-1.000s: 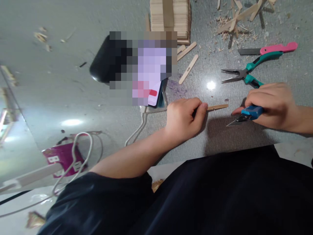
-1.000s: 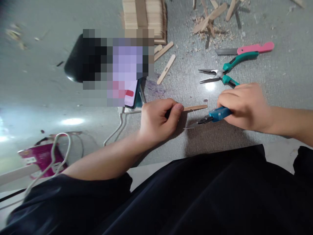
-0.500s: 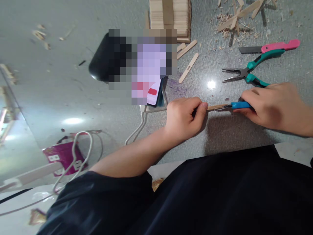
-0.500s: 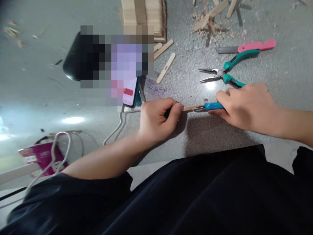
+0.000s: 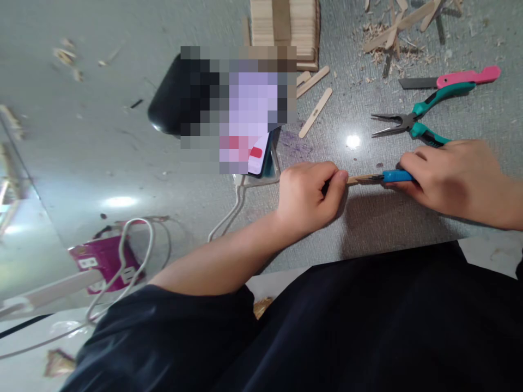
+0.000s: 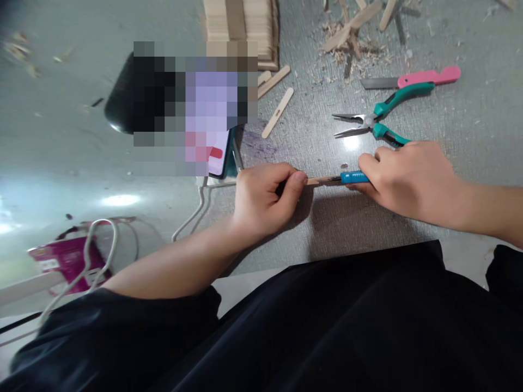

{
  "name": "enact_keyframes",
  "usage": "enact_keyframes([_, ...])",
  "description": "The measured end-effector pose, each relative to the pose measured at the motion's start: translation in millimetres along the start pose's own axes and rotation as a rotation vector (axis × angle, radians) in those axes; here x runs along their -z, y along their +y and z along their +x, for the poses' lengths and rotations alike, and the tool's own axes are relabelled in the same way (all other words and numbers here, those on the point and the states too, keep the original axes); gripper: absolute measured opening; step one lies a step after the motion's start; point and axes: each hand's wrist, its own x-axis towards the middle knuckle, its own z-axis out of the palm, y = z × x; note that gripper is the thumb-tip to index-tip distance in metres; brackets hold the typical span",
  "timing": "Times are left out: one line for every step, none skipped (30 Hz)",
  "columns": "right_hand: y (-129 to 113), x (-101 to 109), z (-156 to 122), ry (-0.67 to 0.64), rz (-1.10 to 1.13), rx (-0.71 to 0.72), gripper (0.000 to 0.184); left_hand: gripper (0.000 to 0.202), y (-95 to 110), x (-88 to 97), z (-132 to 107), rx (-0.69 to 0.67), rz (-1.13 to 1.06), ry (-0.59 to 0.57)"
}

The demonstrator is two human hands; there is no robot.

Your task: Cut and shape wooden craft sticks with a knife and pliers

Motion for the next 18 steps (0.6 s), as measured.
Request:
enact_keyframes([-0.3, 0.7, 0.2, -0.012, 0.000, -0.002, 0.068, 0.043, -0.3, 0.2, -0.1, -0.002, -0.002, -0.005])
enact_keyframes([-0.7, 1.2, 0.3, -0.024, 0.002, -0.004, 0.068, 0.043, -0.8, 0.4, -0.2, -0.005, -0.004, -0.011])
enact_keyframes([-1.1, 1.6, 0.5, -0.032, 0.001, -0.005, 0.067, 0.043, -1.3, 0.6, -0.2, -0.008, -0.005, -0.014])
enact_keyframes([-1.5, 1.7, 0.5, -0.034, 0.000, -0.007, 0.067, 0.043, -1.8, 0.8, -0.2, -0.012, -0.005, -0.015])
enact_keyframes([-2.0, 1.6, 0.5, -0.031, -0.005, -0.008, 0.068, 0.043, -2.2, 1.1, -0.2, -0.016, -0.005, -0.017])
enact_keyframes([-2.5, 1.3, 0.5, -0.024, -0.013, -0.008, 0.068, 0.043, -2.7, 1.4, 0.0, -0.021, -0.004, -0.022])
enact_keyframes([-3.0, 0.8, 0.4, -0.016, -0.024, -0.008, 0.068, 0.043, -3.0, 1.7, 0.2, -0.026, -0.002, -0.030])
enact_keyframes([-3.5, 0.3, 0.2, -0.009, -0.034, -0.006, 0.068, 0.043, -3.3, 1.9, 0.4, -0.032, 0.003, -0.041])
enact_keyframes([-4.1, -0.2, 0.0, -0.003, -0.041, -0.002, 0.068, 0.043, -3.6, 2.0, 0.7, -0.040, 0.007, -0.056])
enact_keyframes([-4.6, -0.5, -0.2, 0.002, -0.041, 0.003, 0.066, 0.042, -3.9, 1.9, 1.0, -0.055, 0.007, -0.072])
enact_keyframes([-5.1, -0.5, -0.4, 0.006, -0.036, 0.005, 0.063, 0.042, -4.3, 1.8, 1.2, -0.074, 0.004, -0.082])
enact_keyframes([-5.6, -0.3, -0.5, 0.010, -0.026, 0.005, 0.059, 0.042, -4.9, 1.5, 1.3, -0.096, -0.004, -0.090])
enact_keyframes([-6.0, 0.4, -0.6, 0.014, -0.014, 0.006, 0.053, 0.041, -5.6, 1.2, 1.3, -0.119, -0.017, -0.095])
enact_keyframes([-6.3, 1.3, -0.4, 0.016, -0.002, 0.010, 0.048, 0.041, -6.3, 0.9, 1.2, -0.138, -0.031, -0.095])
enact_keyframes([-6.5, 2.6, -0.1, 0.015, 0.007, 0.017, 0.044, 0.041, -7.0, 0.6, 1.2, -0.150, -0.041, -0.095])
enact_keyframes([-6.6, 3.9, 0.4, 0.013, 0.011, 0.029, 0.040, 0.042, -7.7, 0.4, 1.0, -0.157, -0.046, -0.097])
enact_keyframes([-6.7, 5.3, 1.1, 0.012, 0.008, 0.040, 0.038, 0.043, -8.1, 0.4, 0.9, -0.159, -0.043, -0.100])
enact_keyframes([-6.6, 6.5, 1.8, 0.012, 0.001, 0.052, 0.038, 0.045, -8.4, 0.4, 0.8, -0.159, -0.034, -0.104])
